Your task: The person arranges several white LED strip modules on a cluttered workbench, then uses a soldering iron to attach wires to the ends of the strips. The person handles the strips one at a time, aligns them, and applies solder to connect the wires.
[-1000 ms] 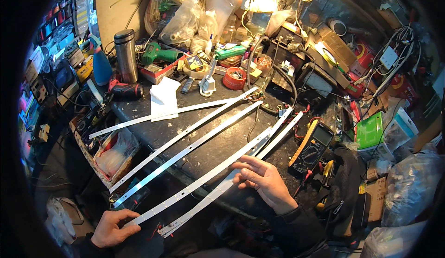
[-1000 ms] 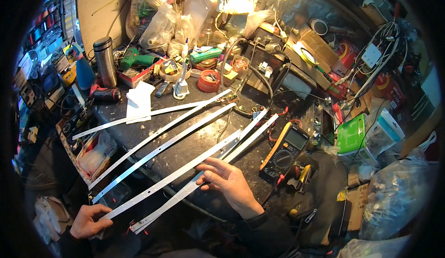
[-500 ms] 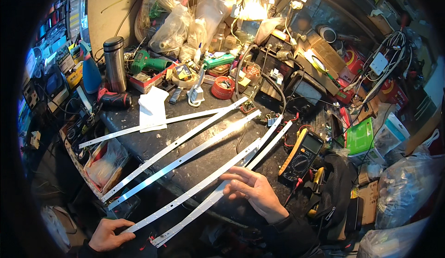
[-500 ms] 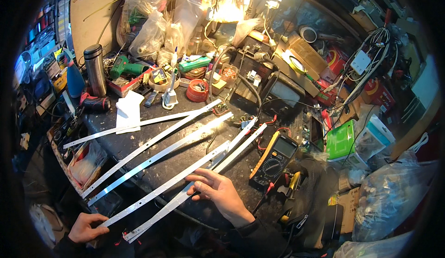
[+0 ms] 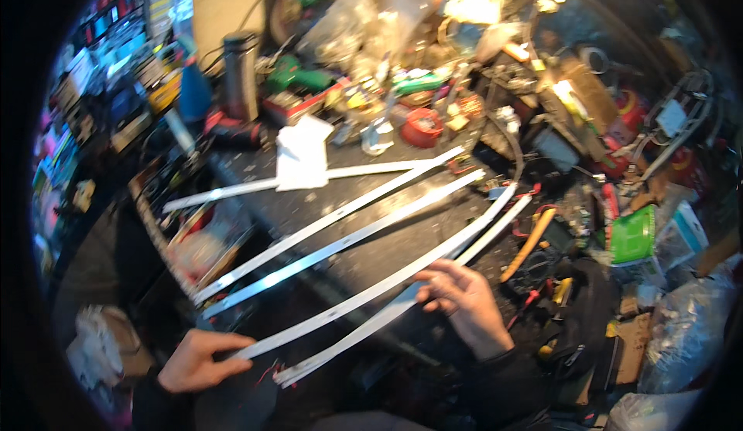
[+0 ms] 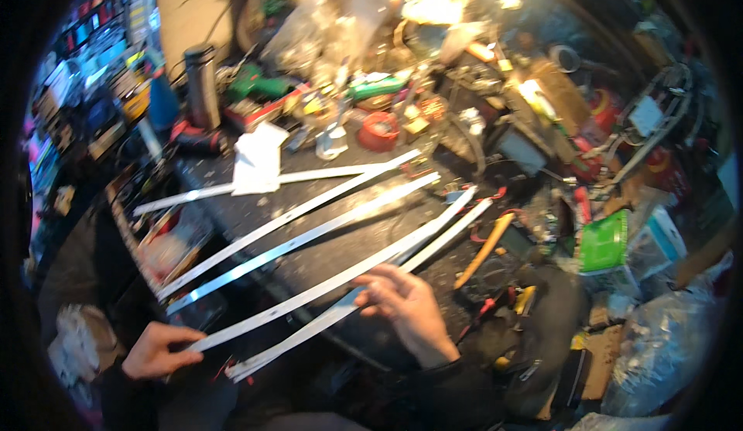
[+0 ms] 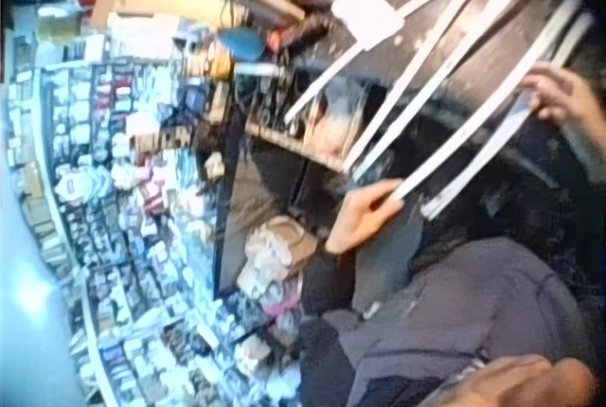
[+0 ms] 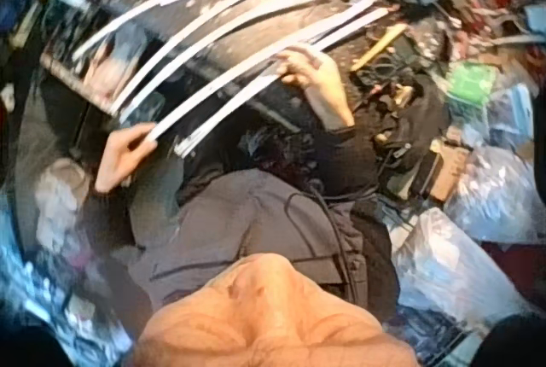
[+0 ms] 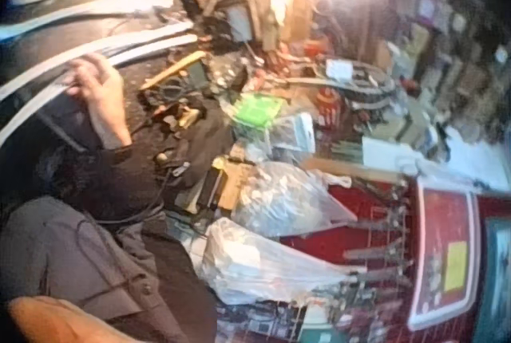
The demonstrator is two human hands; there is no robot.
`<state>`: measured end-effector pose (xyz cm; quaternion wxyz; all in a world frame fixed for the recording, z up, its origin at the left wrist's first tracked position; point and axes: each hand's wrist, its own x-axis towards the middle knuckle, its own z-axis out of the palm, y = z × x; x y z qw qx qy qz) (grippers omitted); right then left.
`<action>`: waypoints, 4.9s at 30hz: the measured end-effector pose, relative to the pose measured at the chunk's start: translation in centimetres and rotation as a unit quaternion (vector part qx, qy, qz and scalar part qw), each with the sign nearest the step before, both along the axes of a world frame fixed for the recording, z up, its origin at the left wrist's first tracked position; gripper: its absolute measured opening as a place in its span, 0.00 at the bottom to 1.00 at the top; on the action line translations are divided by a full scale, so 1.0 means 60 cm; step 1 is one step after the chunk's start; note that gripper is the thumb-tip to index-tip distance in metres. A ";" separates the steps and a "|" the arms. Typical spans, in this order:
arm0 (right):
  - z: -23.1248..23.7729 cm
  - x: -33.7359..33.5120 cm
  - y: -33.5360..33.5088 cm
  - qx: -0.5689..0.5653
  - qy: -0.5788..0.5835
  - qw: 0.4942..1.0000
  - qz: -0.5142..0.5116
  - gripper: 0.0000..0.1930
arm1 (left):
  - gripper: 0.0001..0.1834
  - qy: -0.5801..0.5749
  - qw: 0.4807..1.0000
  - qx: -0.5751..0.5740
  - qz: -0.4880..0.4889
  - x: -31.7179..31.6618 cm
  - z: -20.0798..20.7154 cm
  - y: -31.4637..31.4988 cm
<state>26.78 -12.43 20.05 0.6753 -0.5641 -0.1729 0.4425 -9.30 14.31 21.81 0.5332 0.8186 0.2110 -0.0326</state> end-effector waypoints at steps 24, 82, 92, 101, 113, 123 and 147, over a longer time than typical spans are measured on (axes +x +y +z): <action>-0.022 0.013 0.021 -0.063 -0.065 0.986 -0.138 0.07 | 0.32 -0.026 0.999 0.009 -0.023 -0.094 0.020 0.024; 0.010 -0.012 0.021 -0.019 -0.056 0.998 -0.008 0.17 | 0.19 -0.122 0.947 0.294 0.039 0.171 -0.046 0.217; 0.012 -0.016 0.019 -0.011 -0.055 0.998 -0.006 0.16 | 0.10 -0.148 0.921 0.357 0.053 0.131 -0.006 0.062; 0.014 -0.018 0.019 -0.009 -0.054 0.998 0.000 0.16 | 0.18 -0.098 0.853 0.513 0.000 0.136 -0.038 0.001; 0.011 -0.018 0.023 -0.019 -0.049 0.998 0.025 0.18 | 0.15 -0.189 0.929 0.315 0.050 0.123 -0.037 -0.010; 0.012 -0.010 0.016 -0.026 -0.004 0.999 0.026 0.21 | 0.21 0.010 0.966 -0.258 -0.022 0.115 0.004 0.006; 0.013 -0.013 0.018 -0.008 -0.043 0.996 0.080 0.25 | 0.21 0.054 0.939 -0.338 -0.027 0.086 -0.011 -0.006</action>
